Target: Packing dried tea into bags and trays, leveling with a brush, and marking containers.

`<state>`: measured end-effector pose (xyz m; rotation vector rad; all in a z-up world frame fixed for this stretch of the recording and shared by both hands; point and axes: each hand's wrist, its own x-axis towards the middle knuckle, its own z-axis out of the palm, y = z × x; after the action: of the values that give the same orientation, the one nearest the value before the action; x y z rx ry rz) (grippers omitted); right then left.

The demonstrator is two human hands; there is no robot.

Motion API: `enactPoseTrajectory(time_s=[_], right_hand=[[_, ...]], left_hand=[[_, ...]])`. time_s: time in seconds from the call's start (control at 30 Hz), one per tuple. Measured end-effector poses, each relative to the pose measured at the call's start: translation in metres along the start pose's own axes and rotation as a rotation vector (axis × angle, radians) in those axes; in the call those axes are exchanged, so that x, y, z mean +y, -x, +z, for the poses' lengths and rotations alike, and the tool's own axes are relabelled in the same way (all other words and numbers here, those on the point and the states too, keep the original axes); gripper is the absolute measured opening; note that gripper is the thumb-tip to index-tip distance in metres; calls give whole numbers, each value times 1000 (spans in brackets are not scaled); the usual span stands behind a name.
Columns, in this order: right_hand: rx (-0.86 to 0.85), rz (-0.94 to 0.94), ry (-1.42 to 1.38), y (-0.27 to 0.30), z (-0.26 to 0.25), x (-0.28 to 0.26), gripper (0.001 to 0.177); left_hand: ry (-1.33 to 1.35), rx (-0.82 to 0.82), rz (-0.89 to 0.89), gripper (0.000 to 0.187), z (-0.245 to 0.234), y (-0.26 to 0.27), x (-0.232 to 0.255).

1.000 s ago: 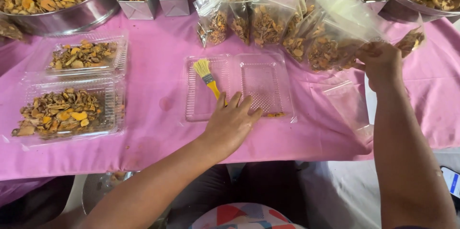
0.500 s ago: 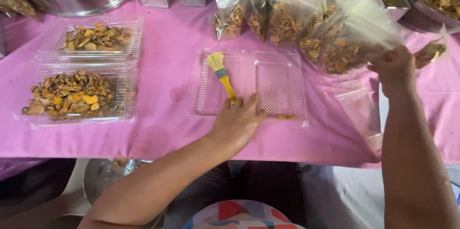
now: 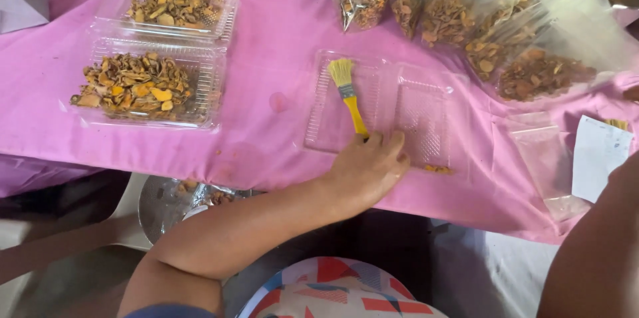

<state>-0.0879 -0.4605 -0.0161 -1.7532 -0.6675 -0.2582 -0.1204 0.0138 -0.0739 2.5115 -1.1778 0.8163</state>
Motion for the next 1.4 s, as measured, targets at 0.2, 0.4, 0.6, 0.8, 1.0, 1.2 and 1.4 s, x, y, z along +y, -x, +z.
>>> enactPoseTrajectory(time_s=[0.2,0.4,0.6,0.8,1.0,1.2,1.4], right_hand=[[329,-94,852,-40,217,-88,29],[-553,127,677,-113,301,-40,23],[-748,396,977,-125,329,-41,55],[-792,343,929,-121,321,-34,20],[-275,388,604,-119,315,-39,24],[56,666,475,-106,301,-126,14],[381,290,305,-42,321,-125,39]], left_hand=[[32,-182,73,12,-43,0,28],[-235,-94,-61,22,-49,9,52],[-245,-278,-24,35,-60,29,43],[-189,-144,-24,38,-39,29,38],[-47,-66,-38,36,-28,29,35],[26,-93,79,44,-72,27,15],[789,23,-186,84,-110,5,-7]])
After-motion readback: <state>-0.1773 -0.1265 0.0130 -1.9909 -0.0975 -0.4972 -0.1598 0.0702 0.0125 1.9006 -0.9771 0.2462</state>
